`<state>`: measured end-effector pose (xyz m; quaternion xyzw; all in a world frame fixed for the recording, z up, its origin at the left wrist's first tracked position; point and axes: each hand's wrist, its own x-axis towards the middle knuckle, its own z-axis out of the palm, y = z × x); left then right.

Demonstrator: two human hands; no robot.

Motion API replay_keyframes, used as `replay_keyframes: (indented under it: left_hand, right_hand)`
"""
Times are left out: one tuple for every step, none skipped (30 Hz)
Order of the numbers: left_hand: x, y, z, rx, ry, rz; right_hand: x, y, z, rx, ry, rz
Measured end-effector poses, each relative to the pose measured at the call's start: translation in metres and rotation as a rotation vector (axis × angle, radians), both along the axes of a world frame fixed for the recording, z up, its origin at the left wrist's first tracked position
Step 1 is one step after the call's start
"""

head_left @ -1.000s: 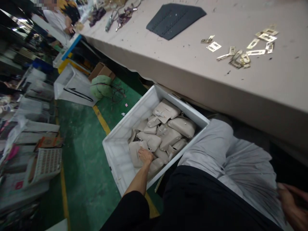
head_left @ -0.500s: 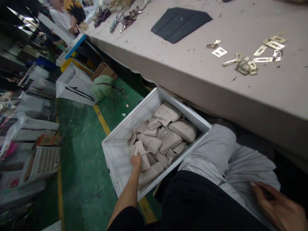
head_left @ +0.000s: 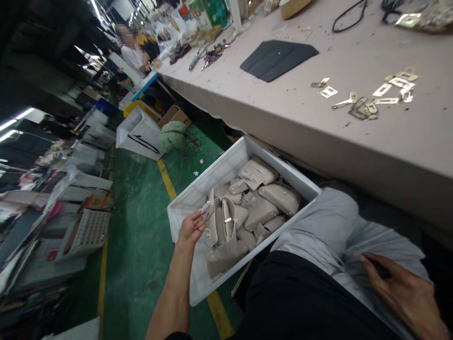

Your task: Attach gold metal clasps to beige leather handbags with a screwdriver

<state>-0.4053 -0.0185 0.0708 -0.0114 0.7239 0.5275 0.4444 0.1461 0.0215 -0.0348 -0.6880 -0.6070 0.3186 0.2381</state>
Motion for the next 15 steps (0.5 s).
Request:
replay_keyframes:
  left_hand:
    - [0.003,0.001,0.011,0.024,-0.048,-0.033]
    - [0.008,0.003,0.021,0.057,-0.099,-0.064]
    - [0.015,0.006,0.03,0.1,-0.154,-0.09]
    - [0.025,0.01,0.038,0.15,-0.211,-0.115]
    - [0.037,0.014,0.045,0.201,-0.268,-0.139]
    - [0.052,0.018,0.053,0.249,-0.322,-0.166]
    - [0.071,0.022,0.06,0.284,-0.367,-0.199]
    - [0.092,0.025,0.068,0.304,-0.405,-0.242]
    - [0.114,0.028,0.075,0.312,-0.448,-0.3]
    - [0.138,0.03,0.083,0.317,-0.501,-0.376]
    - [0.161,0.031,0.089,0.326,-0.558,-0.452]
    - [0.183,0.032,0.095,0.331,-0.638,-0.532]
    - [0.202,0.032,0.099,0.309,-0.738,-0.625]
    - [0.22,0.033,0.102,0.284,-0.826,-0.707]
    - [0.235,0.033,0.104,0.265,-0.905,-0.781]
  right_hand:
    - [-0.003,0.0,0.0,0.028,0.011,0.009]
    - [-0.006,0.0,0.001,0.03,0.023,0.028]
    - [-0.011,0.001,0.004,0.011,0.035,0.044]
    - [-0.015,0.003,0.007,-0.015,0.047,0.062]
    - [-0.019,0.005,0.012,-0.042,0.06,0.084]
    - [-0.023,0.007,0.017,-0.067,0.079,0.113]
    - [-0.026,0.009,0.022,-0.086,0.105,0.146]
    - [-0.028,0.012,0.028,-0.098,0.135,0.175]
    - [-0.028,0.014,0.035,-0.107,0.17,0.201]
    - [-0.026,0.017,0.042,-0.119,0.212,0.221]
    - [-0.023,0.02,0.049,-0.127,0.257,0.231]
    - [-0.018,0.024,0.055,-0.126,0.292,0.229]
    - [-0.012,0.027,0.06,-0.122,0.312,0.239]
    - [-0.006,0.031,0.065,-0.103,0.297,0.252]
    - [0.001,0.034,0.068,-0.069,0.251,0.258]
